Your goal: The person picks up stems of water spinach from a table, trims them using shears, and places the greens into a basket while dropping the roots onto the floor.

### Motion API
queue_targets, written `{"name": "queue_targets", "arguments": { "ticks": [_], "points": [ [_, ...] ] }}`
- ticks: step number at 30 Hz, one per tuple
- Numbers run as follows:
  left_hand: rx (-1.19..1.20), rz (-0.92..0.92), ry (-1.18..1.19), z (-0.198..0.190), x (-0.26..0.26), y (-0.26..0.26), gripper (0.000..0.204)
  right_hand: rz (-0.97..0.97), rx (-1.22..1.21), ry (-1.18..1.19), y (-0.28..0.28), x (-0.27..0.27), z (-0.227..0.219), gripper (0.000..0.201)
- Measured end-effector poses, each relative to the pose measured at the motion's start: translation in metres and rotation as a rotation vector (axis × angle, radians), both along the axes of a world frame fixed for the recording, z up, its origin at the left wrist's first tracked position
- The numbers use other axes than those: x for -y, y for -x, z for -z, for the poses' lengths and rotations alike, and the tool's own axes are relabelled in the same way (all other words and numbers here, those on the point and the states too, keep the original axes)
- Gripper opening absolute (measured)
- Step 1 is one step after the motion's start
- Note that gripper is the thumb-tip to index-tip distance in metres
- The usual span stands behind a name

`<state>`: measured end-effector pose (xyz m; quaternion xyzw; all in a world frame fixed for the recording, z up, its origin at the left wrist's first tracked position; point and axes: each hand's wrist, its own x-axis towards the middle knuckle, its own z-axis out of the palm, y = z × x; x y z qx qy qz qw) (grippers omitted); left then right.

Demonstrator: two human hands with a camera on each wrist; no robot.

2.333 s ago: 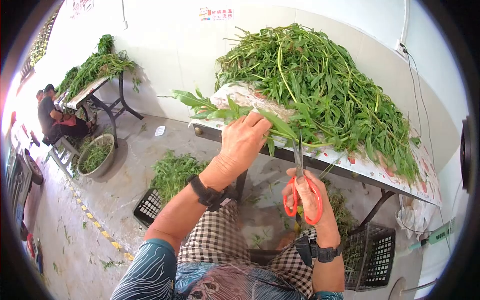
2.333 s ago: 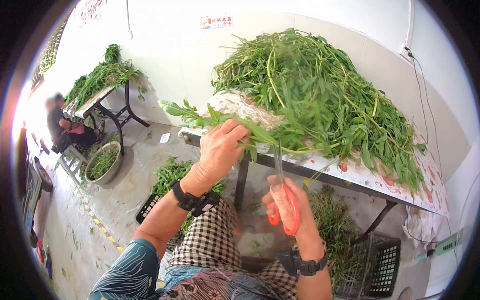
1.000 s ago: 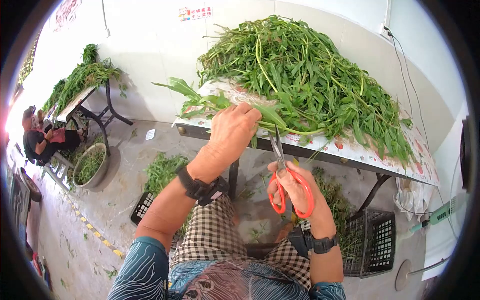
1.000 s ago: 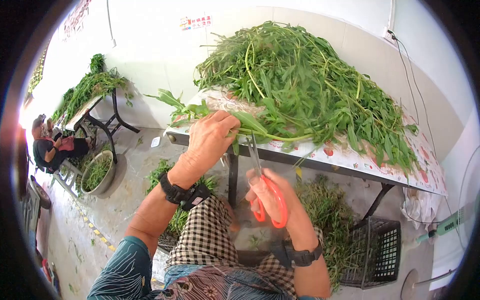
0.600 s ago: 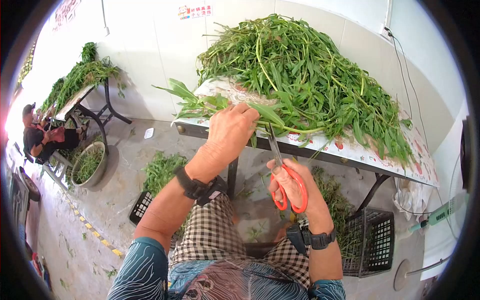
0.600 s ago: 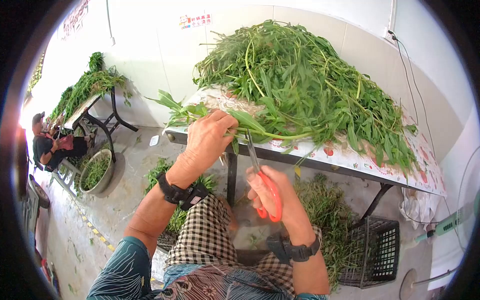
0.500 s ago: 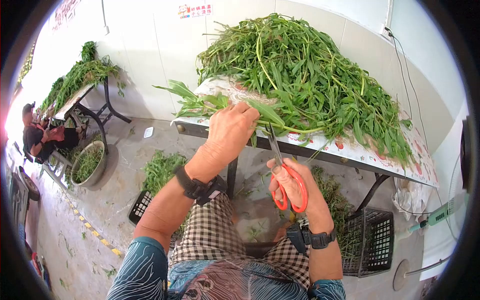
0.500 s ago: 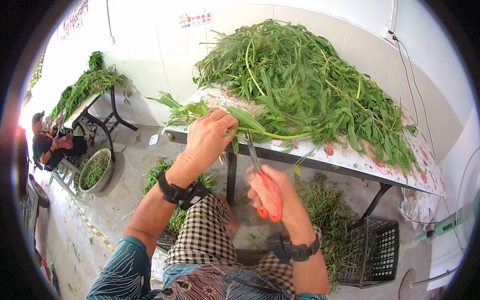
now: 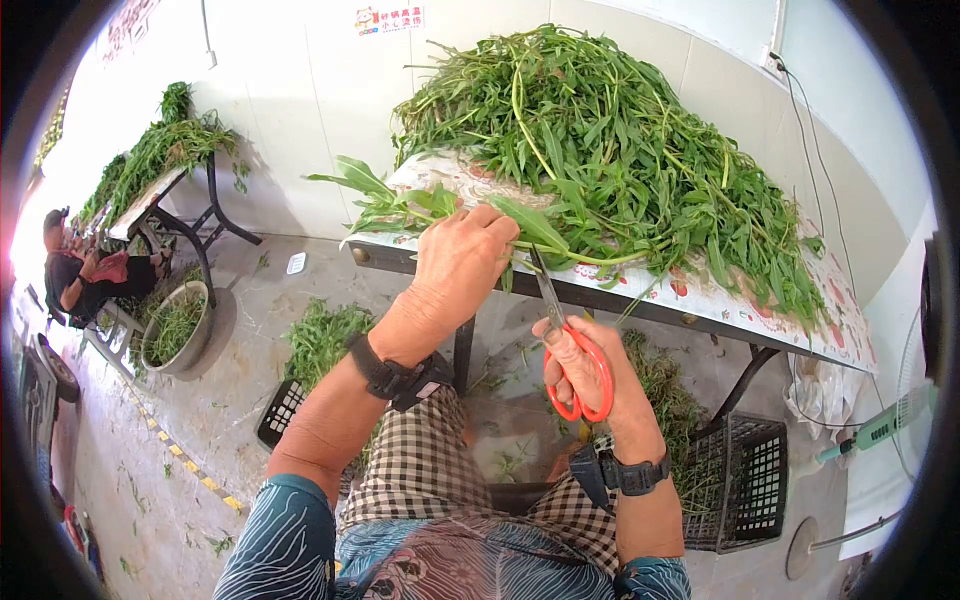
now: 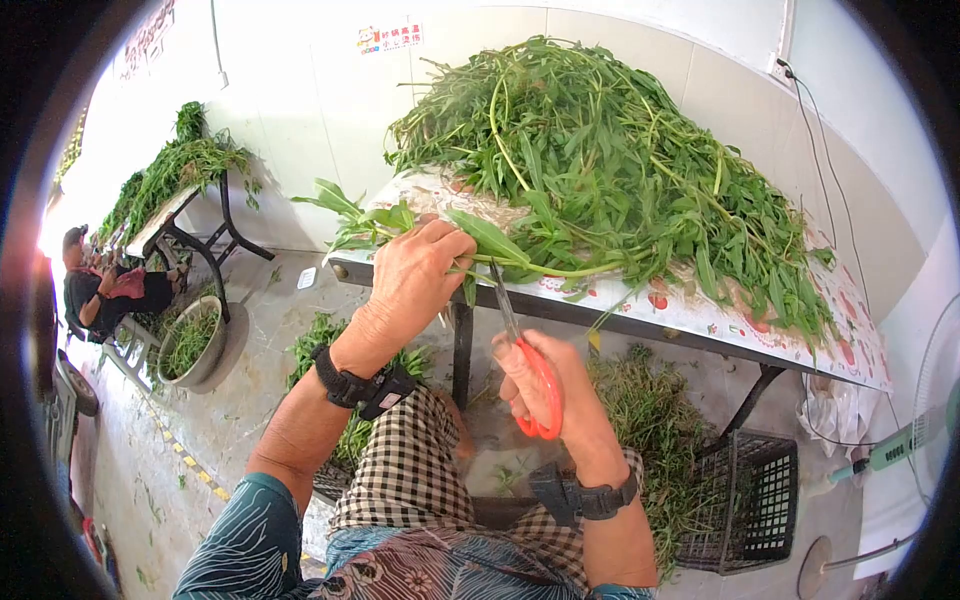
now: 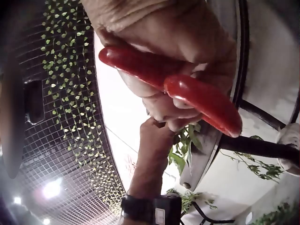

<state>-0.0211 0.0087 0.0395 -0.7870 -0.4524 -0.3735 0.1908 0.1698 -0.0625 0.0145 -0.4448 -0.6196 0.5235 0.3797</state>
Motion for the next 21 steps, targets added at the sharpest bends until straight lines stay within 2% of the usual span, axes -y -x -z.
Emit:
{"name": "queue_targets", "arguments": {
  "ticks": [8, 11, 21],
  "points": [
    [-0.026, -0.022, 0.014, 0.0, 0.0005, -0.0006, 0.011, 0.011, -0.018, 0.028, -0.0028, -0.0005, 0.0013, 0.049],
    [-0.031, -0.004, 0.013, 0.0024, -0.0014, 0.0003, 0.009, -0.041, -0.016, 0.035, -0.0049, -0.0029, 0.0045, 0.053],
    [0.041, 0.005, 0.104, 0.0043, 0.0005, -0.0018, 0.012, -0.185, -0.281, 0.206, -0.0092, -0.0004, 0.009, 0.067]
  ]
}}
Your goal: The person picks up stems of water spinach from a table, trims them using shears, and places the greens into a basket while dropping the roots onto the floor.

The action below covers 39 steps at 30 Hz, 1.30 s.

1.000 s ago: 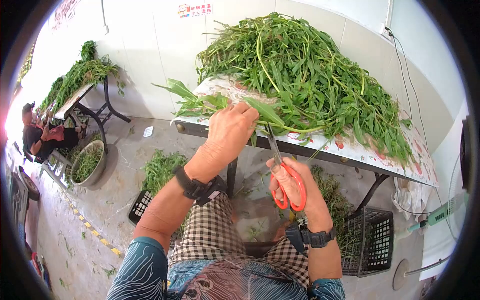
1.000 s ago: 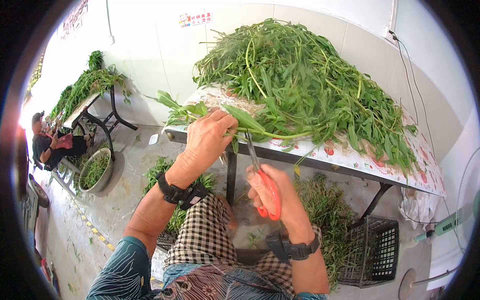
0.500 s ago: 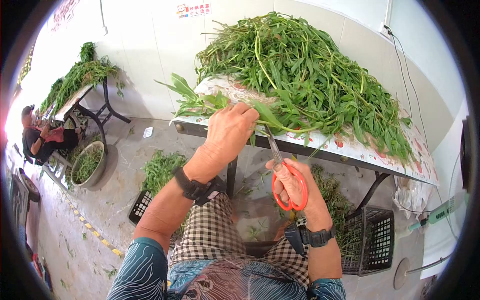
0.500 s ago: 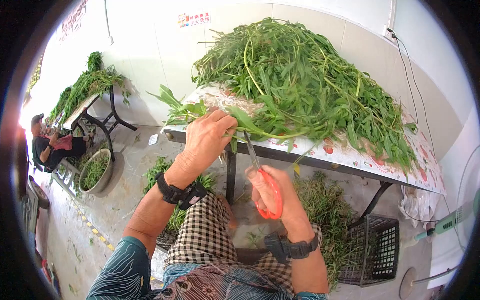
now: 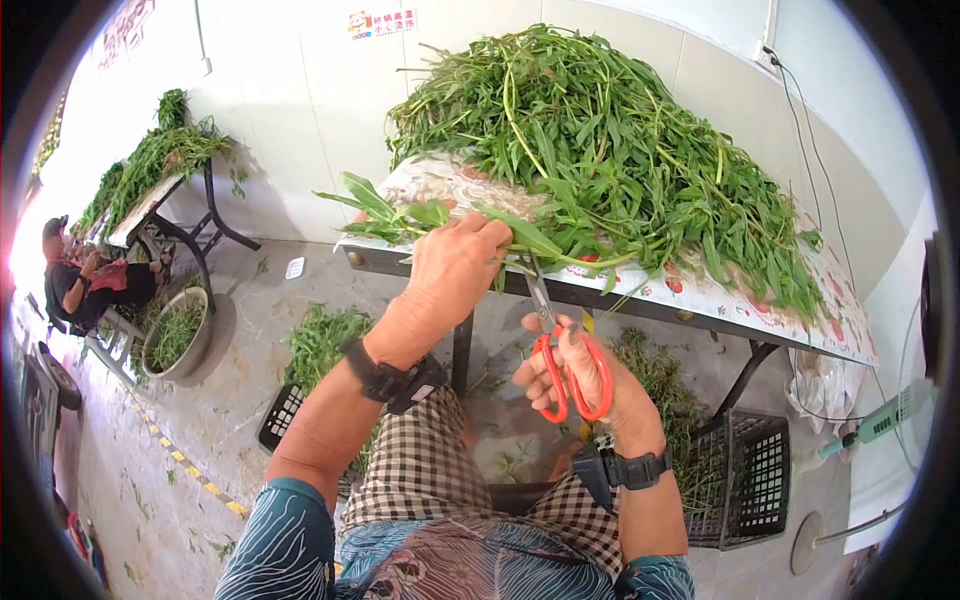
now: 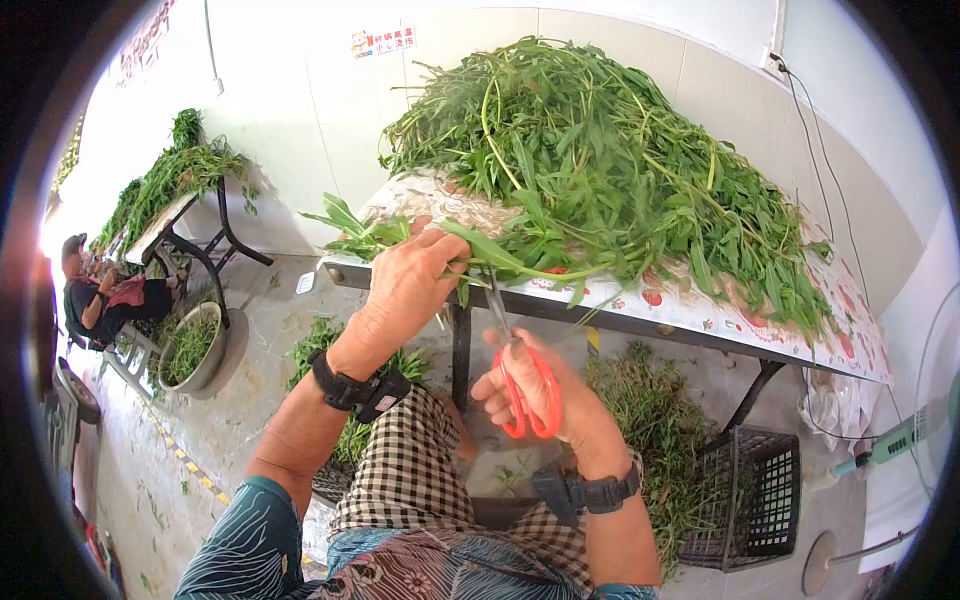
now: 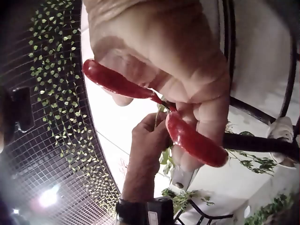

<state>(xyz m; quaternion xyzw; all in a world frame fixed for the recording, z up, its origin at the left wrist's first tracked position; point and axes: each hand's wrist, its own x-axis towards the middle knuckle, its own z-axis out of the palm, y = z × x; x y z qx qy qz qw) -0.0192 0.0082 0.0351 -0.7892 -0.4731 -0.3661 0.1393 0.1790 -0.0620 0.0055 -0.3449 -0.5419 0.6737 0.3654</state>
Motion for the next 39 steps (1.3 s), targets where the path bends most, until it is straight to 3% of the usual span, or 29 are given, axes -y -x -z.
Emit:
{"name": "queue_targets", "arguments": {
  "ticks": [2, 11, 20, 35, 39],
  "points": [
    [-0.017, 0.017, -0.006, -0.002, 0.001, 0.0, 0.012, 0.001, -0.027, 0.053, 0.001, -0.003, 0.005, 0.071],
    [-0.066, 0.015, 0.032, 0.003, 0.0, 0.002, 0.011, 0.051, 0.297, -0.249, 0.0, -0.008, 0.007, 0.064],
    [-0.047, 0.025, 0.055, 0.001, 0.002, 0.0, 0.014, 0.113, 0.253, -0.292, 0.005, -0.009, 0.003, 0.057],
    [0.007, 0.022, 0.113, 0.001, 0.0, 0.0, 0.015, 0.108, 0.208, -0.17, -0.001, -0.006, -0.005, 0.046],
    [0.05, -0.05, 0.01, -0.006, -0.007, 0.007, 0.017, -0.079, 0.133, -0.051, -0.012, -0.003, 0.005, 0.05]
  ]
}}
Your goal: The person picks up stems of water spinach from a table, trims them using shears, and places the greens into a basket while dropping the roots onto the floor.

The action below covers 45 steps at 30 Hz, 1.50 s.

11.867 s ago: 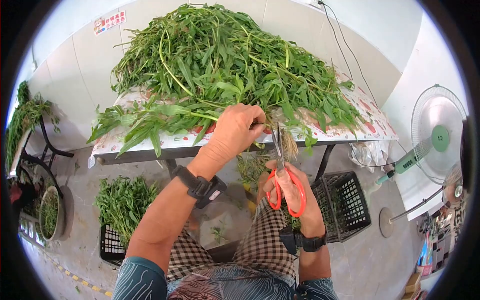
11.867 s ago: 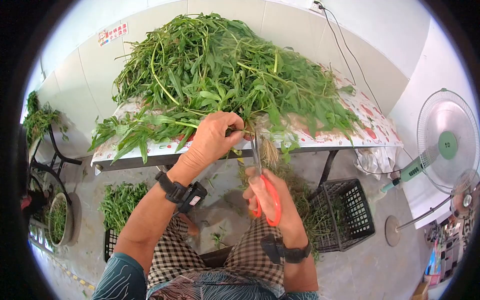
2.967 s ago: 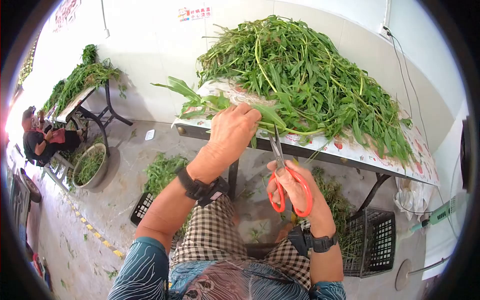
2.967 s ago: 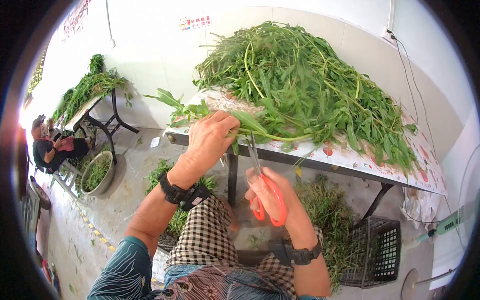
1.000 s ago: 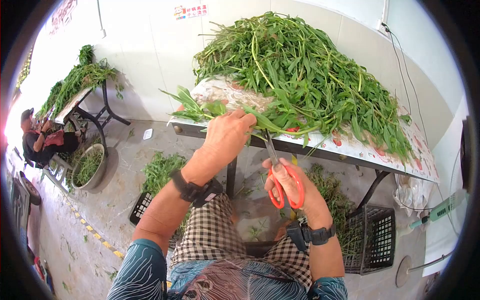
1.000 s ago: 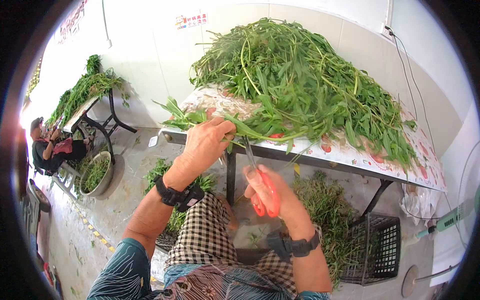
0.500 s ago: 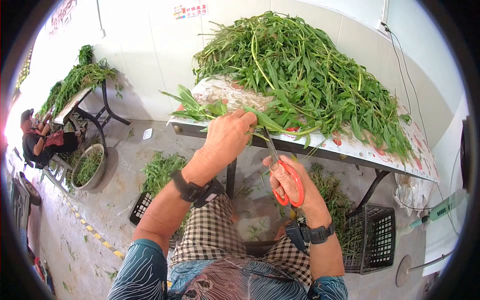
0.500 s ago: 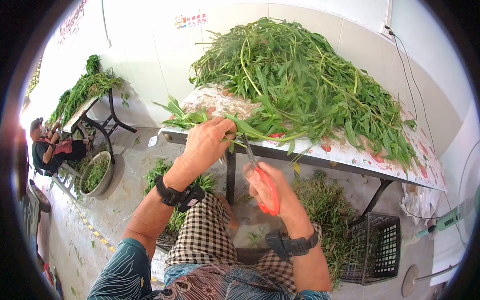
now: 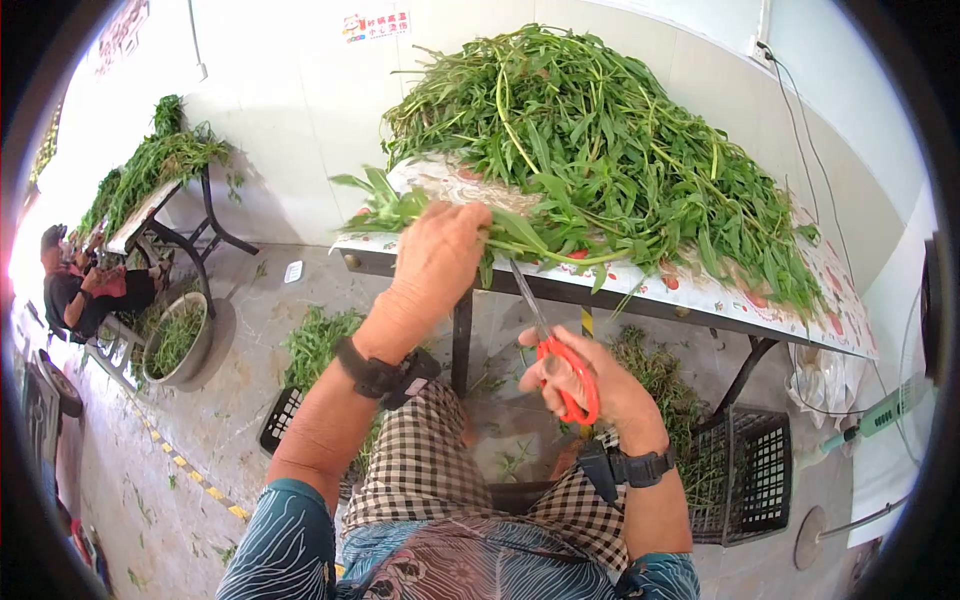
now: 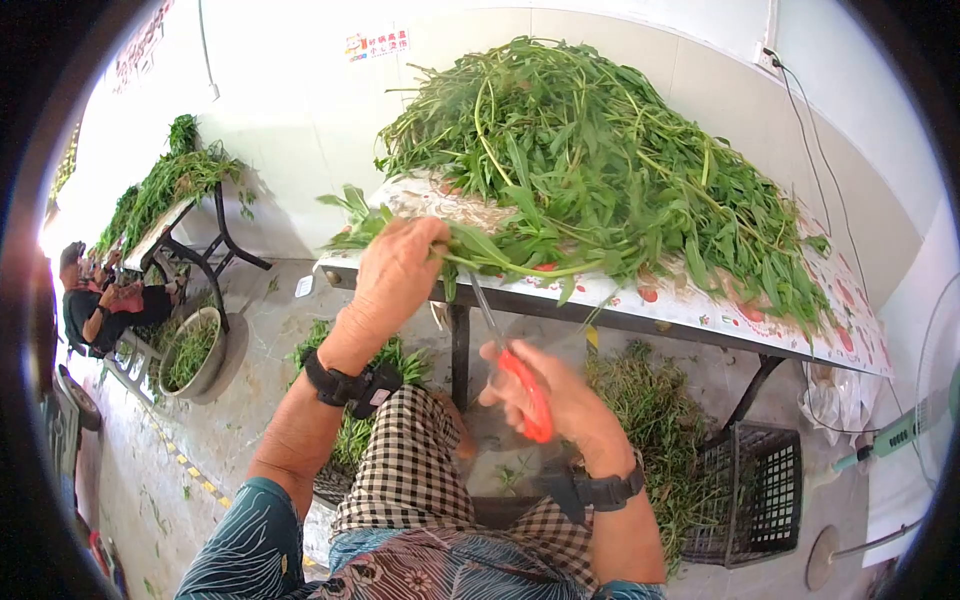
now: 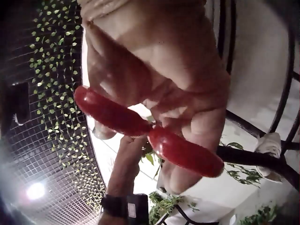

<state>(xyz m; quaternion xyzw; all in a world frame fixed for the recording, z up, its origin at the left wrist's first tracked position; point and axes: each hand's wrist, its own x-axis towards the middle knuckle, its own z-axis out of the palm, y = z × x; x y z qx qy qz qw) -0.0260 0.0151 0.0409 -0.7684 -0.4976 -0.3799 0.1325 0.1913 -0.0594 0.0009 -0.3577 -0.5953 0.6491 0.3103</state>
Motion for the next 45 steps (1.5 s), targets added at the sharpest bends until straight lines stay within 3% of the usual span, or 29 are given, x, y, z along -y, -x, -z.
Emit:
{"name": "queue_targets", "arguments": {
  "ticks": [5, 6, 8, 10, 14, 20, 24, 25, 26, 28, 30, 32, 33, 36, 40, 45],
  "points": [
    [-0.105, -0.1, -0.2, -0.02, -0.01, 0.019, 0.017, -0.084, -0.219, 0.073, -0.019, 0.015, 0.019, 0.06],
    [-0.127, -0.091, -0.276, -0.02, -0.014, 0.023, 0.017, -0.033, -0.221, 0.013, -0.022, 0.018, 0.02, 0.065],
    [-0.088, -0.065, -0.192, -0.022, -0.017, 0.026, 0.019, 0.074, -0.221, -0.11, -0.03, 0.022, 0.021, 0.077],
    [-0.001, -0.072, -0.089, -0.023, -0.018, 0.021, 0.019, 0.129, -0.244, -0.123, -0.039, 0.021, 0.019, 0.071],
    [0.033, 0.096, -0.11, -0.019, -0.01, 0.008, 0.015, 0.255, -0.329, -0.159, -0.044, 0.011, 0.03, 0.046],
    [0.156, 0.348, 0.029, -0.013, 0.035, -0.024, 0.012, 0.68, -0.485, -0.119, 0.002, 0.002, 0.046, 0.033],
    [0.349, 0.595, 0.469, 0.01, 0.067, -0.063, 0.013, 0.805, -0.524, -0.188, 0.031, -0.019, 0.054, 0.022],
    [0.39, 0.649, 0.445, 0.023, 0.071, -0.073, 0.013, 0.76, -0.891, -0.002, 0.039, -0.021, 0.049, 0.016],
    [0.434, 0.702, 0.419, 0.04, 0.069, -0.079, 0.012, 0.684, -1.027, 0.083, 0.038, -0.021, 0.049, 0.015],
    [0.637, 0.759, 0.586, 0.05, 0.068, -0.079, 0.013, 0.517, -1.283, 0.256, 0.033, -0.021, 0.05, 0.012],
    [0.973, 0.817, 0.847, 0.054, 0.069, -0.074, 0.017, 0.664, -1.037, 0.053, 0.025, -0.01, 0.039, 0.017],
    [1.1, 0.804, 0.814, 0.058, 0.062, -0.065, 0.018, 0.779, -0.664, -0.26, 0.019, -0.008, 0.04, 0.023],
    [1.175, 0.745, 0.823, 0.056, 0.059, -0.057, 0.018, 0.78, -0.608, -0.169, 0.012, -0.001, 0.033, 0.027],
    [1.447, 0.622, 0.771, 0.049, 0.049, -0.038, 0.017, 0.626, -0.481, -0.196, -0.002, 0.025, 0.037, 0.03],
    [1.73, 0.693, 0.863, 0.047, 0.053, -0.042, 0.017, 0.465, -0.352, -0.16, 0.006, 0.055, 0.053, 0.031],
    [1.829, 0.506, 0.952, 0.036, 0.063, -0.054, 0.028, 0.317, -0.219, -0.083, 0.012, 0.062, 0.074, 0.03]
  ]
}}
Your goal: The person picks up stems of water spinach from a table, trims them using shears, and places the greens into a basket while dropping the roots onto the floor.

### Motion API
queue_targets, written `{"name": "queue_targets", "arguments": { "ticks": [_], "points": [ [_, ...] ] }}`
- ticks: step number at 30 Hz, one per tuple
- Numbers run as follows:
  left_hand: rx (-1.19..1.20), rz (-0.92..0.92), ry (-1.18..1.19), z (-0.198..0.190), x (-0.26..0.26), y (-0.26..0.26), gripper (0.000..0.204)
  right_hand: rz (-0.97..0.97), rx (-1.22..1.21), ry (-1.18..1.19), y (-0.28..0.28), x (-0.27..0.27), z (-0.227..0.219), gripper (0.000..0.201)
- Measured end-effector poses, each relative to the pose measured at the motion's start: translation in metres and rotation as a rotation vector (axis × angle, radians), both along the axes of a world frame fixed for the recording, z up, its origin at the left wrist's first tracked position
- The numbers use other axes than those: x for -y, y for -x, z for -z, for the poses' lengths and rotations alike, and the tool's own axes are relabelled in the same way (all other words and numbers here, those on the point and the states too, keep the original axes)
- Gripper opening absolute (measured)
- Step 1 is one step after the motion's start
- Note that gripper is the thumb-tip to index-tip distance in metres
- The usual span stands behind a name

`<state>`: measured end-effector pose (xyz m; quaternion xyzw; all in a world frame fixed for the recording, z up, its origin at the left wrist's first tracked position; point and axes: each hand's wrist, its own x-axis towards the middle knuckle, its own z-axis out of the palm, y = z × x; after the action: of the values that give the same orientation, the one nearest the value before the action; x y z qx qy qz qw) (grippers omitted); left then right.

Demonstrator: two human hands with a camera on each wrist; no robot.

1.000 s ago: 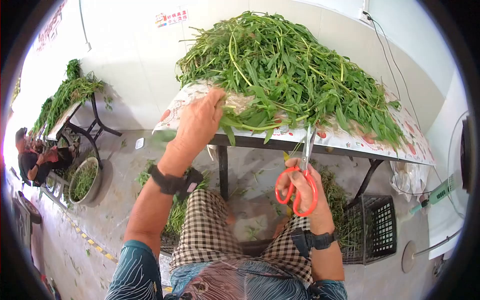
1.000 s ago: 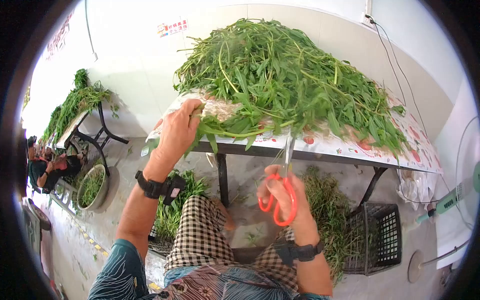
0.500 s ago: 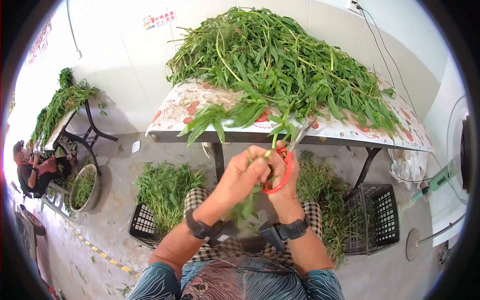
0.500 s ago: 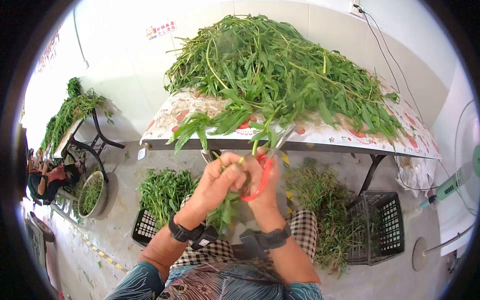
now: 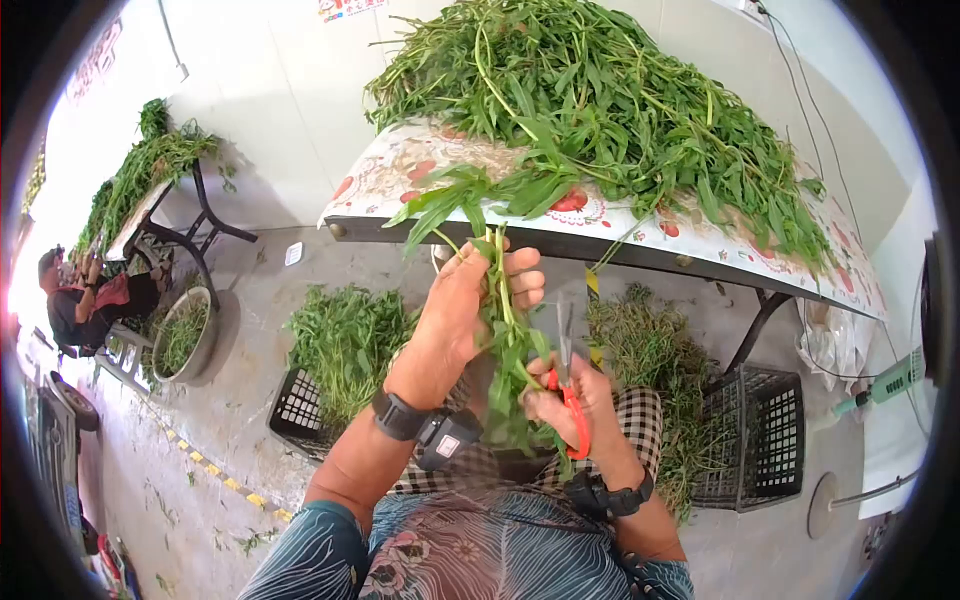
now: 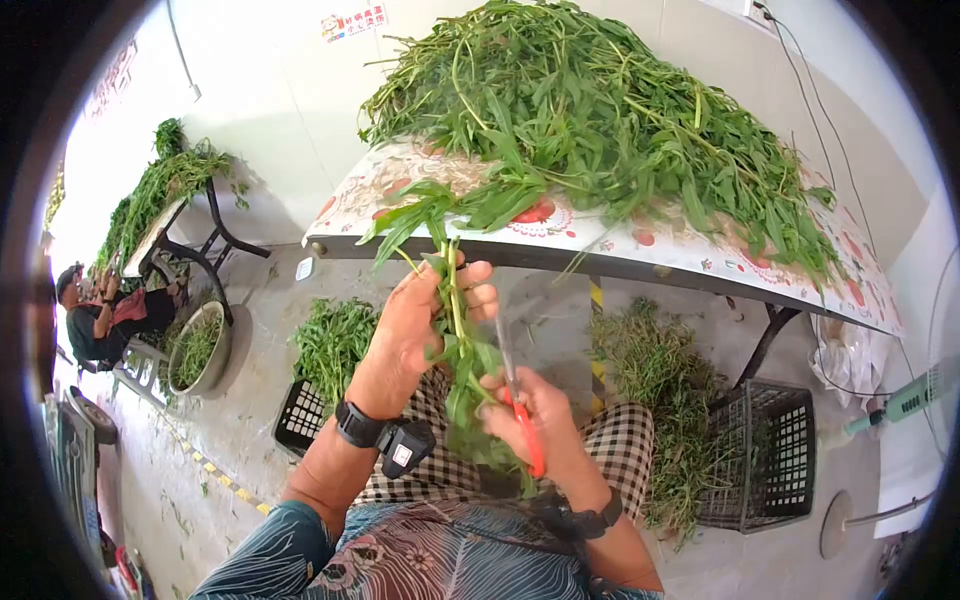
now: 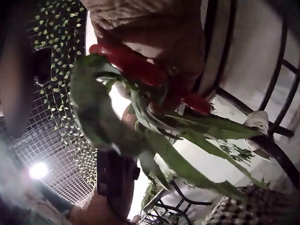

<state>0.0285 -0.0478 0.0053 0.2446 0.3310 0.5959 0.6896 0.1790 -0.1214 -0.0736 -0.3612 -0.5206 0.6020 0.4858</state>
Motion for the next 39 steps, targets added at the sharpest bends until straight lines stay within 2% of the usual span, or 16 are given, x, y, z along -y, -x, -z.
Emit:
{"name": "queue_targets", "arguments": {
  "ticks": [3, 5, 8, 11, 12, 14, 17, 18, 21, 22, 25, 26, 29, 32, 35, 39],
  "points": [
    [0.03, 0.137, -0.111, 0.015, -0.005, 0.009, 0.029, -0.028, -0.007, 0.044, 0.0, 0.001, -0.001, 0.032],
    [0.023, 0.161, -0.175, 0.017, -0.005, 0.01, 0.03, -0.035, -0.053, 0.073, 0.0, 0.001, -0.003, 0.033],
    [-0.006, 0.203, -0.224, 0.011, 0.003, 0.006, 0.031, -0.025, 0.043, 0.136, 0.003, 0.003, -0.014, 0.035],
    [-0.021, 0.318, -0.319, 0.017, 0.002, 0.011, 0.033, 0.05, 0.335, -0.249, -0.004, -0.008, 0.013, 0.034],
    [-0.022, 0.369, -0.361, 0.02, 0.001, 0.013, 0.033, 0.078, 0.194, -0.225, -0.007, -0.012, 0.02, 0.033],
    [-0.266, 0.334, -0.424, 0.016, 0.007, 0.011, 0.034, 0.133, -0.087, -0.174, -0.011, -0.017, 0.023, 0.03],
    [-0.494, 0.357, -0.521, 0.016, 0.011, 0.009, 0.039, 0.314, -0.004, -0.241, -0.022, -0.017, -0.007, 0.026],
    [-0.547, 0.382, -0.553, 0.018, 0.013, 0.008, 0.042, 0.251, -0.252, -0.168, -0.027, -0.02, -0.013, 0.028],
    [-0.629, 0.462, -0.56, 0.018, 0.023, -0.002, 0.05, 0.311, -0.213, -0.255, -0.03, -0.024, -0.035, 0.031],
    [-0.624, 0.504, -0.569, 0.019, 0.025, -0.006, 0.053, 0.323, -0.092, -0.301, -0.03, -0.024, -0.042, 0.034],
    [-0.617, 0.617, -0.597, 0.022, 0.029, -0.012, 0.061, 0.114, -0.255, -0.223, -0.029, -0.02, -0.055, 0.036],
    [-0.535, 0.661, -0.649, 0.025, 0.029, -0.015, 0.061, 0.123, -0.175, -0.197, -0.027, -0.02, -0.058, 0.038],
    [-0.665, 0.694, -0.656, 0.028, 0.03, -0.011, 0.058, 0.151, -0.048, -0.209, -0.027, -0.019, -0.053, 0.037],
    [-0.639, 0.83, -0.534, 0.037, 0.028, -0.003, 0.053, 0.192, -0.01, -0.237, -0.027, -0.02, -0.045, 0.036],
    [-0.698, 0.883, -0.632, 0.044, 0.027, 0.002, 0.047, 0.192, -0.02, -0.23, -0.027, -0.017, -0.047, 0.036],
    [-0.695, 1.075, -0.6, 0.051, 0.022, 0.007, 0.049, 0.118, 0.002, -0.19, -0.027, -0.018, -0.046, 0.038]
  ]
}}
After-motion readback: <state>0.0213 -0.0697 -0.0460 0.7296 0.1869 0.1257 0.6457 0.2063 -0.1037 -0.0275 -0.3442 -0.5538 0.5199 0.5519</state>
